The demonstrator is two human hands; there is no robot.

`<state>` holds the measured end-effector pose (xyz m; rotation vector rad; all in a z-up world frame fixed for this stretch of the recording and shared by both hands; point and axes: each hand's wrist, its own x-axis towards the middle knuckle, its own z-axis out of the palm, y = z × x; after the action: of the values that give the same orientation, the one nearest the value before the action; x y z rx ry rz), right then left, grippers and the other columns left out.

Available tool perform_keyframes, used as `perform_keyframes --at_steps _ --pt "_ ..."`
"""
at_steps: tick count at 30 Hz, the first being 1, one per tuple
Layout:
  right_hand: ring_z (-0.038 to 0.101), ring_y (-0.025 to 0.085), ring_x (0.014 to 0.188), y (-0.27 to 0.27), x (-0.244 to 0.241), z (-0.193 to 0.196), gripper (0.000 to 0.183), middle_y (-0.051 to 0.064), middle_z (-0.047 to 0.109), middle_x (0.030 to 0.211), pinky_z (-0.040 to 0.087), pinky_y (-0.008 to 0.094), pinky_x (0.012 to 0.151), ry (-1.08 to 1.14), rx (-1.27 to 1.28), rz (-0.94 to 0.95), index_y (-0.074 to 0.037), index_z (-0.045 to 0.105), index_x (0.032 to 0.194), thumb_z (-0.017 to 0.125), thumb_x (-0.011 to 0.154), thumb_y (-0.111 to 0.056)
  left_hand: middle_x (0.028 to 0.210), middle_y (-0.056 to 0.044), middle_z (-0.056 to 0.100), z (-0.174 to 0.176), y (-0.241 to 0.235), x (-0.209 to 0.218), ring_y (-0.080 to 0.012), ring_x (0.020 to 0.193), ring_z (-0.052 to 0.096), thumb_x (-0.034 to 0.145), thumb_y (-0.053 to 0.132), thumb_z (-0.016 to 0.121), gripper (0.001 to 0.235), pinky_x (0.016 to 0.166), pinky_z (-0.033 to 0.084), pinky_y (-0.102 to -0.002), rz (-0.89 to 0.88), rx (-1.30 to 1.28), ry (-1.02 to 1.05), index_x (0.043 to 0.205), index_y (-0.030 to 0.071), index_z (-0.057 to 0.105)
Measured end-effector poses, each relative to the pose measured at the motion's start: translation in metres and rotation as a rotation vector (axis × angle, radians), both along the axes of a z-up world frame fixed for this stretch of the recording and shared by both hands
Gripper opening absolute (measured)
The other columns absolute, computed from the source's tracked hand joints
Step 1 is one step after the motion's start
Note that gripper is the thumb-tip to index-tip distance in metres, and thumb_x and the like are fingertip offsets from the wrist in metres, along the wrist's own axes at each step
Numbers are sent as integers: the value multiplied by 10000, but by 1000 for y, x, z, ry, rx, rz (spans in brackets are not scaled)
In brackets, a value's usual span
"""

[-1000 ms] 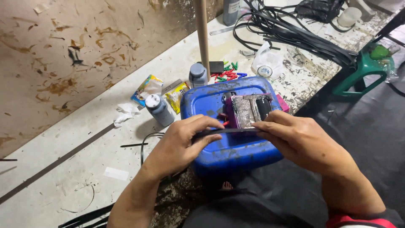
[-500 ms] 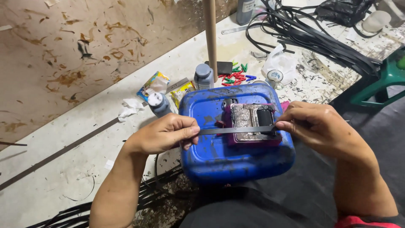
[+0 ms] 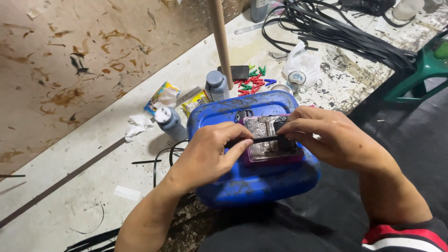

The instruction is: Applying edge paint to leather strips using an applicator and hanging them on a rack with clothespins to dry.

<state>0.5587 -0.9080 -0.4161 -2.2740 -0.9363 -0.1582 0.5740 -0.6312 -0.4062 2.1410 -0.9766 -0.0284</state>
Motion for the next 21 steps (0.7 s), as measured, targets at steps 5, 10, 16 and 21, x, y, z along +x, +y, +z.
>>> perform_keyframes --at_steps 5,10,16,21 --pt "645 282 868 -4 4 -22 196 78 666 986 501 391 751 -100 -51 -25 -108 703 1118 531 1026 -133 945 -69 679 -13 -1 6 -263 861 690 952 160 687 107 806 525 -374 54 -4 -134 1020 93 736" --pt "622 307 856 -3 5 -26 148 100 690 1061 486 413 784 -224 -44 15 -94 691 1124 602 1007 -116 911 -90 664 -15 2 8 -287 848 649 946 98 703 90 802 495 -392 4 -33 -220 1034 77 705" --pt "604 286 802 1 9 -30 130 76 676 978 470 402 733 -304 -18 11 -102 706 1083 591 1025 -115 898 -91 642 -19 4 9 -289 816 622 946 79 719 67 784 484 -401 11 -13 -291 1000 65 683" --pt "532 280 726 5 10 -35 114 68 635 906 438 393 678 -354 2 -10 -97 698 1034 584 1030 -107 887 -86 652 -18 6 10 -284 819 622 945 80 719 59 781 478 -393 19 -10 -281 967 66 666"
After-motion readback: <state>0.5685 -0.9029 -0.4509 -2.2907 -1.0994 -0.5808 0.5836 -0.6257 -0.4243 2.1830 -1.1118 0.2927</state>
